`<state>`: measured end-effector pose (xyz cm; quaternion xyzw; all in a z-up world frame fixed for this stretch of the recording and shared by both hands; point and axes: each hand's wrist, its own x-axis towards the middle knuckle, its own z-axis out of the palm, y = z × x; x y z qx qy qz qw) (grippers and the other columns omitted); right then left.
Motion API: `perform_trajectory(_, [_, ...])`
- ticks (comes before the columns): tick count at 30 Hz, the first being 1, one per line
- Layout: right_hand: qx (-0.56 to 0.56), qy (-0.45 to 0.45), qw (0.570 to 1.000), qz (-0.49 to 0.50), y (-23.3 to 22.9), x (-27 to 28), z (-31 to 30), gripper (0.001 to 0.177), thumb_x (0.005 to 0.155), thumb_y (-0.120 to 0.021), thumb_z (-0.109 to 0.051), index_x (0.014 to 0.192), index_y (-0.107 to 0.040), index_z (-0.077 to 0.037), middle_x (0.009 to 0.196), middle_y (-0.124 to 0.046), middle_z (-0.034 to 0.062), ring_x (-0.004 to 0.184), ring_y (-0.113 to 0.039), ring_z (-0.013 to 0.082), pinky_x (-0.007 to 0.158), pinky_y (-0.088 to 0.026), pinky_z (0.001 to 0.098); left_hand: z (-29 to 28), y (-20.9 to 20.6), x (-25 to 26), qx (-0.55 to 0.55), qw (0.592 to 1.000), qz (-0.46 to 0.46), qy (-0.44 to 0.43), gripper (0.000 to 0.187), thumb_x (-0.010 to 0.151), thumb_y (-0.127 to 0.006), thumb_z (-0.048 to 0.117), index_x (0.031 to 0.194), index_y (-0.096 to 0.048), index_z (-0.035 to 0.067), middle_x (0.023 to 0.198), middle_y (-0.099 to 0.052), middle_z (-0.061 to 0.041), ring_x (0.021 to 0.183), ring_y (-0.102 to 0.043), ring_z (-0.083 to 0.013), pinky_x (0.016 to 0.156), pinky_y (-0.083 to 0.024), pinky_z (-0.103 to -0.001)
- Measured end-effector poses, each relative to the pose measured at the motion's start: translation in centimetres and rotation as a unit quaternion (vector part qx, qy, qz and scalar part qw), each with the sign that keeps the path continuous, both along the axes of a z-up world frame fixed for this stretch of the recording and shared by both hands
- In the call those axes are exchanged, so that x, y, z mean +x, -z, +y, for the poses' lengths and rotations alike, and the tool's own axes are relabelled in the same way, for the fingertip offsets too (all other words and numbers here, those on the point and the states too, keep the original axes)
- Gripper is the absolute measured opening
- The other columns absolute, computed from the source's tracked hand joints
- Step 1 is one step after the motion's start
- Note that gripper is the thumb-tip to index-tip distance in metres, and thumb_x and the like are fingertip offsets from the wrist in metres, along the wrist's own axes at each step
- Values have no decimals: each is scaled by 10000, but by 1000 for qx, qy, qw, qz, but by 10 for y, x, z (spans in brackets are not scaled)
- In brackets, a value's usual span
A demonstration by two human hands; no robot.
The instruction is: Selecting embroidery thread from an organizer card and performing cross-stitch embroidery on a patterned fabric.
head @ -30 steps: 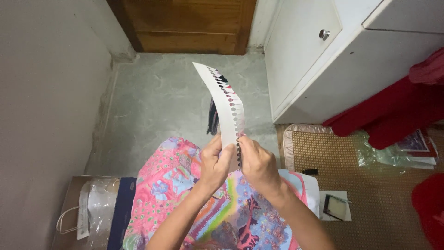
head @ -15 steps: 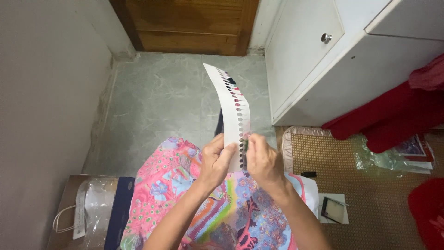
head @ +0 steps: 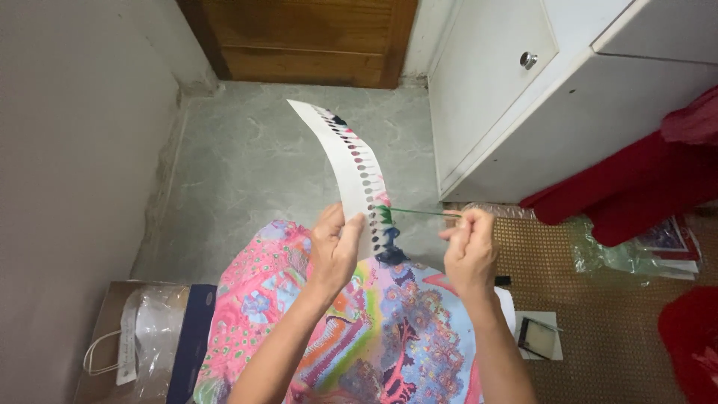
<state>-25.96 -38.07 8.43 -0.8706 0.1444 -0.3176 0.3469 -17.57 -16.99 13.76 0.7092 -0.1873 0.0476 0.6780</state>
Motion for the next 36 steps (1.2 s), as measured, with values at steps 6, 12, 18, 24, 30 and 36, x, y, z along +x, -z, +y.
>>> perform_trajectory(6, [132,22,991,10,27,14,-28,80,1051,-399,-88,1027,-451,-32,884,-751,192,599,-709,223,535,-589,318,1,17,19,13,998,-29,-46,262,956,-606,189,738,-634,45,726,-584,-161,754,-620,-310,787,-510,-432])
perform_trajectory(12, [168,32,984,57,97,40,-73,146,1044,-420,-84,991,-519,8,828,-721,239,605,-696,280,497,-585,386,-5,-6,32,29,994,-72,-83,262,947,-592,192,727,-604,49,696,-554,-148,718,-604,-304,747,-504,-407])
perform_trajectory(18, [28,30,997,72,14,44,-46,366,1020,-554,-72,1353,-549,80,1248,-619,361,1162,-598,514,973,-500,586,-26,0,51,109,975,-142,-133,270,951,-529,230,733,-618,97,669,-547,-84,673,-573,-272,682,-475,-395])
perform_trajectory(24, [29,-146,989,22,-74,62,33,450,947,-717,-241,1315,-645,8,1135,-733,229,1035,-725,358,812,-612,463,-71,29,40,205,921,-263,-200,138,884,-577,220,795,-609,118,727,-541,-54,658,-566,-280,622,-424,-410])
perform_trajectory(30, [-151,-73,977,132,-52,105,7,368,956,-663,-282,1257,-673,-73,913,-754,205,839,-752,384,699,-607,513,-104,53,22,221,904,-314,-188,207,879,-577,298,838,-590,95,834,-538,-91,693,-534,-309,619,-391,-422])
perform_trajectory(36, [-108,14,966,235,-7,116,-63,239,1014,-578,-261,1217,-701,-236,938,-762,143,970,-736,354,791,-582,473,-95,70,15,207,945,-246,-68,338,946,-563,420,1083,-701,143,1085,-692,-77,890,-690,-291,751,-482,-402])
